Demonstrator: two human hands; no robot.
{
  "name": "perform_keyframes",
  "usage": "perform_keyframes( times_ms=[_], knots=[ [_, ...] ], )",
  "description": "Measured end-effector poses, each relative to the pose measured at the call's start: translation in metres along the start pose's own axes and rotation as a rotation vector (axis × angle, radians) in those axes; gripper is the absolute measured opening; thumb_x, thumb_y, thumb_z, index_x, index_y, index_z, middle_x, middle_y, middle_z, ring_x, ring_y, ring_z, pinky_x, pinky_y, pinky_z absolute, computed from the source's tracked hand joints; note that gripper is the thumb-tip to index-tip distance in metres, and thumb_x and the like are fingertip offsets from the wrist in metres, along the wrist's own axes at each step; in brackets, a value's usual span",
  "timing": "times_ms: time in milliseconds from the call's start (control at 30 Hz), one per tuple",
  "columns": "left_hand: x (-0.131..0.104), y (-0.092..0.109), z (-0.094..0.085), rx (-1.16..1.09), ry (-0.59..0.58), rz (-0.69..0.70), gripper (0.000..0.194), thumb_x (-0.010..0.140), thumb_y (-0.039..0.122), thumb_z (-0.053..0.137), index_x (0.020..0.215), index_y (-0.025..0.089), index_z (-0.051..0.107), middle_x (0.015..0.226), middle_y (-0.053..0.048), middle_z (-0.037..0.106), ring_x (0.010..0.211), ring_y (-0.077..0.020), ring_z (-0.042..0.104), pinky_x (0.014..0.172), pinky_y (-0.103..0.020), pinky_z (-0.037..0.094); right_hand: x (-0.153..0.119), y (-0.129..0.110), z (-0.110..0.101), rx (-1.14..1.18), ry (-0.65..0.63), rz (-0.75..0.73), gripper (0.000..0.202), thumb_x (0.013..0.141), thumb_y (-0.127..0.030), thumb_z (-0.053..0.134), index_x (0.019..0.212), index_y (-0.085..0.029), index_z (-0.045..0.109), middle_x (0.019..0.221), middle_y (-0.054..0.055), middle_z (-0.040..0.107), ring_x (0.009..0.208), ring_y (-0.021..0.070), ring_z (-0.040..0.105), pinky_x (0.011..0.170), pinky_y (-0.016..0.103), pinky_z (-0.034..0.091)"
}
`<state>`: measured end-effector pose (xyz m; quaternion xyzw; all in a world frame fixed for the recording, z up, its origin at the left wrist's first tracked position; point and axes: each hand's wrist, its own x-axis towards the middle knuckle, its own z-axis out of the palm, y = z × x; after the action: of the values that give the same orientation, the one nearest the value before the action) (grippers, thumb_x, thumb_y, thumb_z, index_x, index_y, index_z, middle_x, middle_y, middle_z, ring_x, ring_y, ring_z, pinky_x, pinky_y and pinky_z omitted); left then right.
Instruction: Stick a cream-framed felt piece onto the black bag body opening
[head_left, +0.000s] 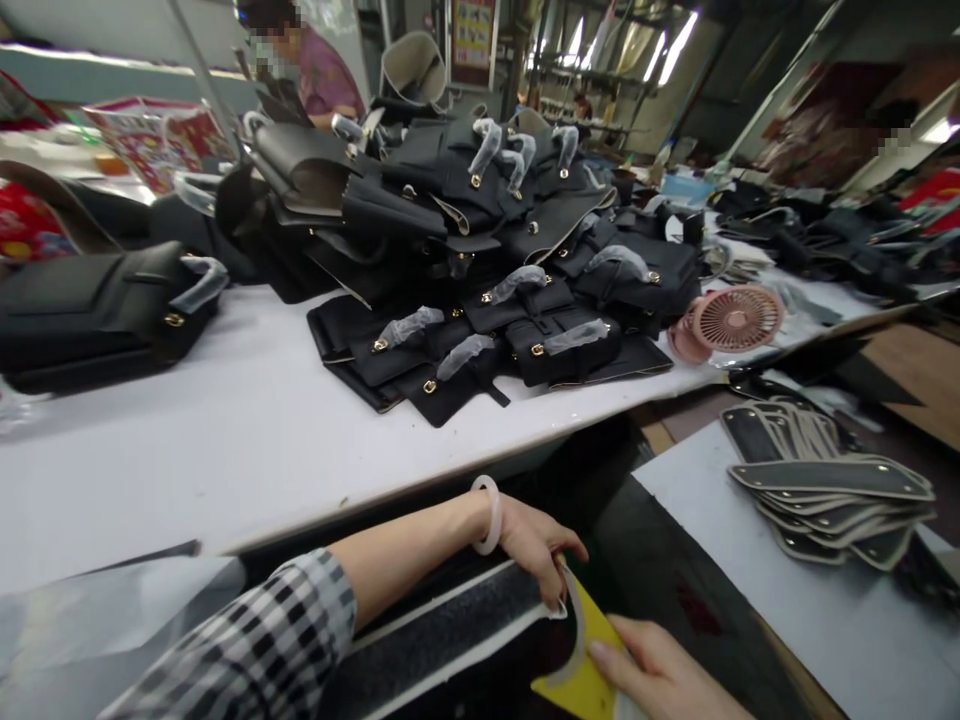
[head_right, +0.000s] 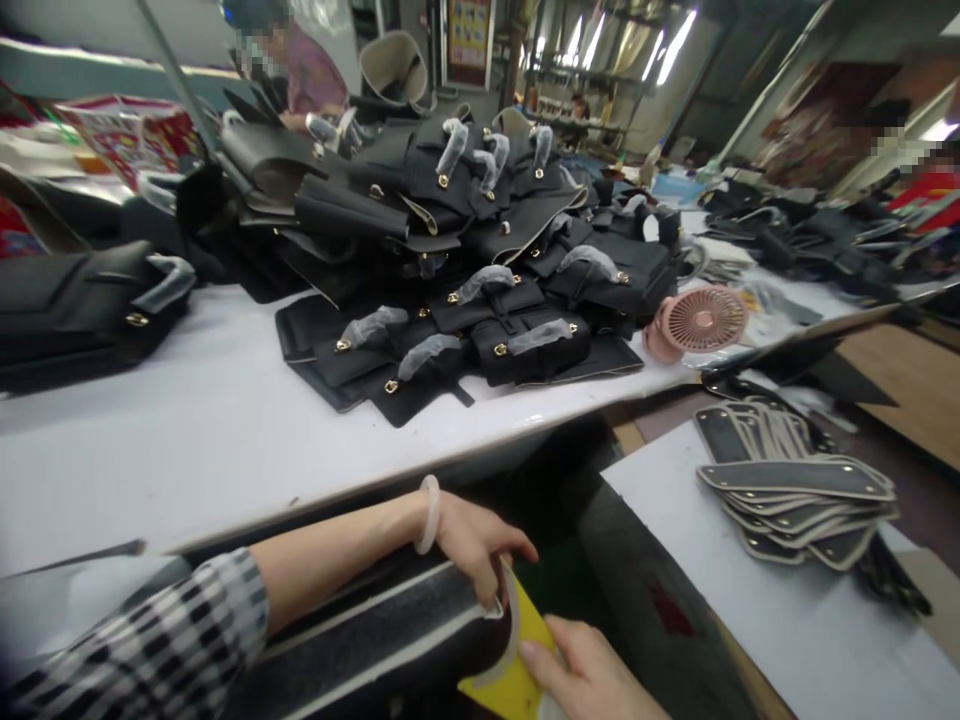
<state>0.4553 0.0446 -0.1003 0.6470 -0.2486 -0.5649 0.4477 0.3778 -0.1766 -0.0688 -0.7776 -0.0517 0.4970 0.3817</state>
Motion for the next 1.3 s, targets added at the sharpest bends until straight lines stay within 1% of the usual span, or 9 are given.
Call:
perform_keyframes(
  times_ms=[67,167,433,567,667,767,967,1067,1300],
  knots=[
    [-0.005,0.005,-0.001,0.075,0.039,-0.020,0.109,0.061,0.024,0.081,0.153,0.008,0.024,0.120,-0.013,0.066,0.120,-0.0317,0.060,0.105,-0.042,0.045,0.004,-0.003,0.003,0.014,-0.021,0.042,0.072,0.077,-0.085,0.044,0.093,-0.016,0.056,0.074,0.005,0.061,0.052,0.0125,0.055,0.039,0.017,0.039],
    [-0.010,0.011,-0.001,0.176,0.076,-0.052,0.107,0.064,0.026,0.077,0.154,0.008,0.023,0.129,-0.016,0.062,0.119,-0.0322,0.060,0.102,-0.041,0.047,0.009,-0.002,0.008,0.016,-0.016,0.041,0.072,0.077,-0.084,0.042,0.095,-0.015,0.054,0.074,0.005,0.060,0.051,0.0117,0.055,0.039,0.016,0.038],
    [-0.014,0.013,-0.001,0.177,0.084,-0.028,0.110,0.065,0.025,0.075,0.155,0.006,0.015,0.132,-0.017,0.062,0.122,-0.0310,0.058,0.104,-0.040,0.046,0.014,0.001,0.014,0.079,0.019,0.039,0.073,0.078,-0.084,0.046,0.098,-0.015,0.060,0.083,0.007,0.061,0.060,0.0141,0.057,0.044,0.018,0.046],
    [-0.012,0.010,-0.001,0.151,0.082,-0.015,0.113,0.065,0.027,0.077,0.155,0.005,0.012,0.131,-0.018,0.063,0.121,-0.0308,0.060,0.103,-0.039,0.047,0.015,0.001,0.017,0.109,-0.008,0.035,0.077,0.077,-0.085,0.047,0.104,-0.014,0.061,0.085,0.007,0.061,0.061,0.0155,0.058,0.047,0.020,0.047],
    [-0.012,0.008,-0.001,0.129,0.089,-0.015,0.116,0.063,0.025,0.078,0.156,0.007,0.011,0.130,-0.017,0.063,0.117,-0.0309,0.062,0.099,-0.039,0.050,0.017,0.003,0.020,0.144,-0.027,0.022,0.076,0.078,-0.085,0.048,0.102,-0.014,0.061,0.083,0.007,0.061,0.063,0.0158,0.057,0.049,0.021,0.047],
    [-0.013,0.010,0.000,0.126,0.104,-0.027,0.116,0.063,0.025,0.077,0.156,0.008,0.010,0.128,-0.016,0.064,0.112,-0.0310,0.065,0.095,-0.038,0.052,0.020,0.005,0.021,0.151,0.007,0.009,0.075,0.080,-0.084,0.047,0.101,-0.014,0.062,0.083,0.007,0.062,0.065,0.0160,0.056,0.050,0.021,0.044],
    [-0.018,0.014,0.000,0.154,0.133,-0.044,0.115,0.062,0.025,0.074,0.156,0.010,0.010,0.127,-0.015,0.064,0.114,-0.0304,0.064,0.092,-0.037,0.053,0.024,0.010,0.024,0.048,0.036,-0.091,0.078,0.083,-0.084,0.043,0.097,-0.011,0.067,0.095,0.012,0.068,0.086,0.0240,0.061,0.076,0.031,0.048],
    [-0.018,0.014,0.001,0.153,0.146,-0.035,0.115,0.061,0.024,0.072,0.157,0.010,0.009,0.123,-0.015,0.067,0.110,-0.0299,0.066,0.087,-0.036,0.055,0.025,0.012,0.028,0.050,0.040,-0.088,0.079,0.085,-0.083,0.041,0.100,-0.010,0.067,0.095,0.013,0.068,0.087,0.0253,0.061,0.076,0.032,0.048],
    [-0.015,0.010,0.001,0.159,0.213,-0.017,0.112,0.058,0.023,0.071,0.156,0.014,0.017,0.131,-0.014,0.063,0.118,-0.0322,0.061,0.088,-0.035,0.054,0.025,0.013,0.037,0.143,0.113,-0.071,0.075,0.082,-0.084,0.047,0.095,-0.013,0.066,0.089,0.010,0.066,0.088,0.0252,0.063,0.076,0.031,0.051]
  ],
)
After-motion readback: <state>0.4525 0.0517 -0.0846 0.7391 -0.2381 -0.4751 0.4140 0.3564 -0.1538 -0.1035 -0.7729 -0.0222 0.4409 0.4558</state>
